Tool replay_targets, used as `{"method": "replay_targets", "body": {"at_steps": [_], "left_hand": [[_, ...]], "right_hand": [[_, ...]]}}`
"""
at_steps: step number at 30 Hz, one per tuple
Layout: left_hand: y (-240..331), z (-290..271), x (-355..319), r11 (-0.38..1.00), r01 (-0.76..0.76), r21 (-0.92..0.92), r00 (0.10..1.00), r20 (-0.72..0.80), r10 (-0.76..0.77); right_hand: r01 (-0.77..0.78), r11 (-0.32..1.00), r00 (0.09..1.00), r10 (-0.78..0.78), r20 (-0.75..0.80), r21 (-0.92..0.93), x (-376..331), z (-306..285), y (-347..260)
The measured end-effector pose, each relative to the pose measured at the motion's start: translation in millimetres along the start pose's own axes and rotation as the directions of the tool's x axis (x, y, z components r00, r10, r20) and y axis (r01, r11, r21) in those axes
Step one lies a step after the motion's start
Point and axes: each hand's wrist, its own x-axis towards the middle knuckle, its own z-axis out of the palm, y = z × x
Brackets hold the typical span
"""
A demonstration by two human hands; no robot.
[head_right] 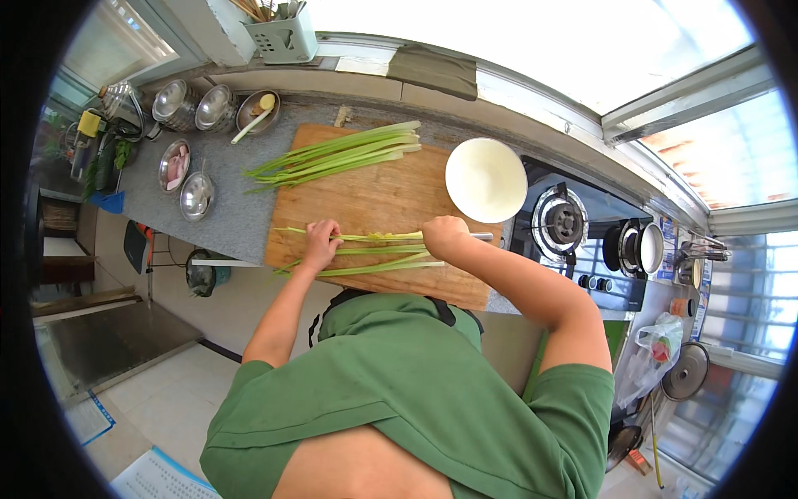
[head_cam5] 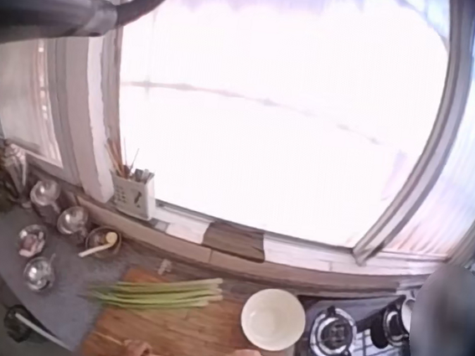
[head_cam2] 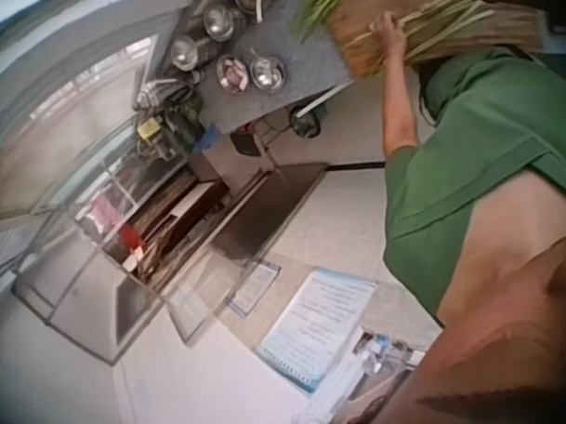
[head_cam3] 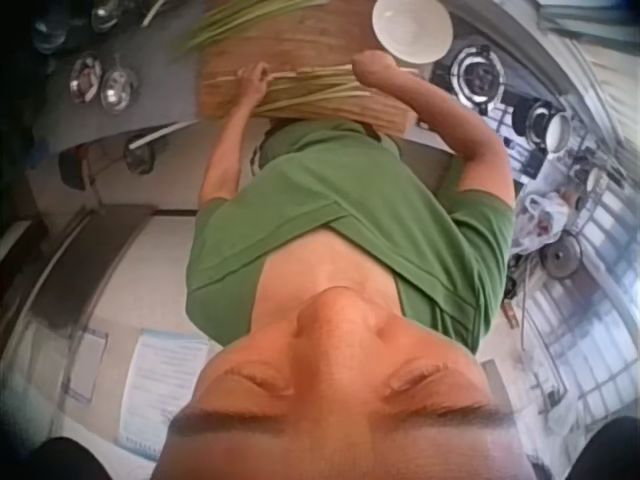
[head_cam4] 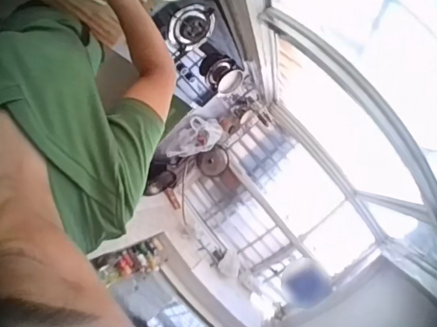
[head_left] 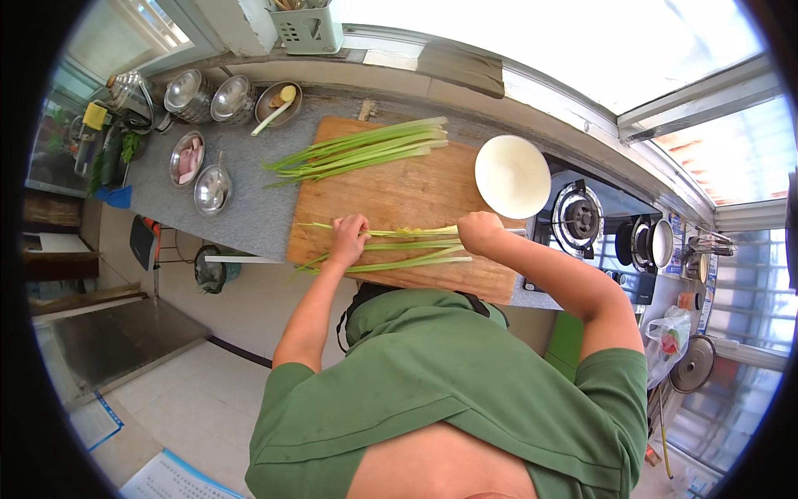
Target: The person carries a wooden cutting board to the kitchen counter and places it down. They retrieve a white bowl from a cabinet and place it on the counter. The person then uses a knife to chop green onions on the cutting board, cutting them into small pieces.
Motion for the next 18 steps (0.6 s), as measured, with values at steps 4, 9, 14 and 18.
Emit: {"method": "replay_targets", "body": {"at_steps": [4,9,14,18], "left_hand": [[3,1,1,1.000,-0.013,0.013,1.000,-0.012,0.013],[5,-1,0,1.000,0.002,0.014,1.000,-0.014,-0.002],[7,-3,0,1.000,0.004,0.020,1.000,-0.002,-0.004],[7,-3,0,0.999,0.001,0.036,1.000,-0.001,-0.001]], "right_hand": [[-0.023,0.999,0.999,0.022,-0.027,-0.036,1,14,22],[-0.070,0.997,0.995,0.067,-0.079,-0.043,-16,23,64],[-0.076,0.996,0.992,0.073,-0.099,-0.035,-17,56,100],[-0.091,0.996,0.988,0.088,-0.129,-0.023,-19,67,116]]}}
